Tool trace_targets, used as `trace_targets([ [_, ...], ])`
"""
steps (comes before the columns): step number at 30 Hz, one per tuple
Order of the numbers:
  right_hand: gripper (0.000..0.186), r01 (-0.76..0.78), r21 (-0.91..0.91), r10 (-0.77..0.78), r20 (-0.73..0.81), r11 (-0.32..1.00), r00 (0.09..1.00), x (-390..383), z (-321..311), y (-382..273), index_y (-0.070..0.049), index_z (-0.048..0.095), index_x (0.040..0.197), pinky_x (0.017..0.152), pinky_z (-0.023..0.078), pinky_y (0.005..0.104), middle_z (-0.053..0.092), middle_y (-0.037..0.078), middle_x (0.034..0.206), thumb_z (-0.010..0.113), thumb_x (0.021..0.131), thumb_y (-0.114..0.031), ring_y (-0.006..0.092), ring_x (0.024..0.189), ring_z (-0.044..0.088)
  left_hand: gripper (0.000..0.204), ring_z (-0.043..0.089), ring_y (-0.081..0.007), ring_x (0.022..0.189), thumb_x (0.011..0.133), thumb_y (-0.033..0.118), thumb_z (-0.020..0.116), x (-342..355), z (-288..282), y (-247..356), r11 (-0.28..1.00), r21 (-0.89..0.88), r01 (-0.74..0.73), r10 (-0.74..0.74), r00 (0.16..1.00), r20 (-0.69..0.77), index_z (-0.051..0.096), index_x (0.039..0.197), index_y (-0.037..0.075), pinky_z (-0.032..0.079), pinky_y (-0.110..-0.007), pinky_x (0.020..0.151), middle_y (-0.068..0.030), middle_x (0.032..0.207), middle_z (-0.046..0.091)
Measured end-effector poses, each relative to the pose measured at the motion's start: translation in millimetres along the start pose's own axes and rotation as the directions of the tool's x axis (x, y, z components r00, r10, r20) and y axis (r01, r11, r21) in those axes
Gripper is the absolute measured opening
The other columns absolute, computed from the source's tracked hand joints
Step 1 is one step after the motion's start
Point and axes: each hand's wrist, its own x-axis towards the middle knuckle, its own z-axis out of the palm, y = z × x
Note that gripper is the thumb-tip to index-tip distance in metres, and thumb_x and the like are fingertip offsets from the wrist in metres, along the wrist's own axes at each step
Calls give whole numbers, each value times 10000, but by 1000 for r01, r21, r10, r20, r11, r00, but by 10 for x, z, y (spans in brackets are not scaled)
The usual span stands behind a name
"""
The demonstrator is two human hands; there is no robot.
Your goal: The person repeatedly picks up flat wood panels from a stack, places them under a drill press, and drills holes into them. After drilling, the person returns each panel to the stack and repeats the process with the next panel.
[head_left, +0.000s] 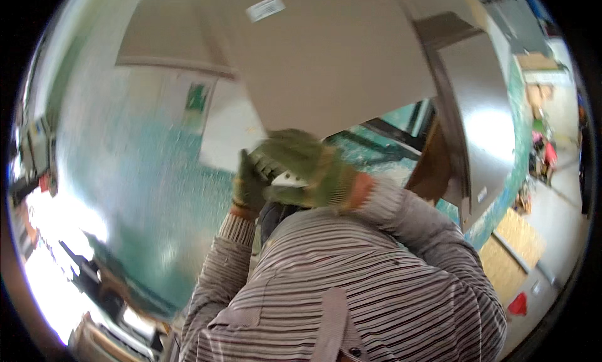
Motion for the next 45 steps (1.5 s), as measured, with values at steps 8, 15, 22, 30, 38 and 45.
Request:
trace_targets([
  [8, 757, -94, -422, 132, 63, 902, 989, 143, -11, 469, -81, 518, 1422, 1218, 155, 584, 446, 142, 1520, 571, 828, -547, 351, 1455, 343, 595, 496, -322, 1322, 1039, 433, 468, 310, 704, 45, 972, -200, 125, -114, 991, 66, 365, 1518, 95, 429, -484, 1092, -150, 1519, 434],
  [15, 828, -270, -758, 326, -81, 594, 942, -746, -1645, 1374, -109, 422, 1491, 1194, 168, 593, 396, 155, 1538, 620, 834, -574, 362, 1436, 342, 329, 662, -270, 1028, 957, 161, 644, 306, 751, 37, 970, 243, 12, 19, 992, -127, 577, 1263, 61, 614, -431, 807, -109, 1220, 631],
  [22, 656, -725, -571, 619, -424, 384, 662, -1644, -2389, 1526, 19, 375, 1484, 1216, 232, 454, 380, 237, 1537, 427, 1031, -453, 395, 1452, 316, 353, 654, -279, 1041, 962, 149, 623, -124, 202, 177, 974, 224, -45, 61, 996, -64, 551, 1290, 42, 609, -442, 786, -128, 1242, 619],
  [30, 740, -165, -384, 178, -3, 908, 984, -349, -1109, 785, 17, 461, 1447, 1205, 242, 521, 396, 230, 1533, 664, 899, -439, 394, 1454, 332, 358, 661, -253, 1031, 954, 129, 618, -117, 149, 561, 888, 442, 126, 19, 951, -308, 569, 1291, 19, 577, -365, 829, -109, 1190, 645],
  [38, 841, 117, -545, 39, 266, 830, 963, 860, -722, 1479, -21, 416, 1485, 1235, 114, 533, 325, 204, 1584, 530, 897, -613, 393, 1484, 254, 320, 575, -124, 813, 957, 300, 675, 394, 380, 523, 609, 781, -134, 512, 819, -259, 632, 1058, -1, 493, -298, 697, -34, 918, 656],
  [45, 878, -399, -811, 550, -116, 429, 827, 2367, -1701, 2797, -20, 281, 1547, 1230, 102, 518, 238, 204, 1622, 416, 944, -645, 374, 1512, 182, 192, 497, -97, 751, 990, 245, 646, 455, 185, 370, 514, 857, -33, 568, 762, -311, 543, 951, 88, 454, -268, 646, 41, 847, 550],
])
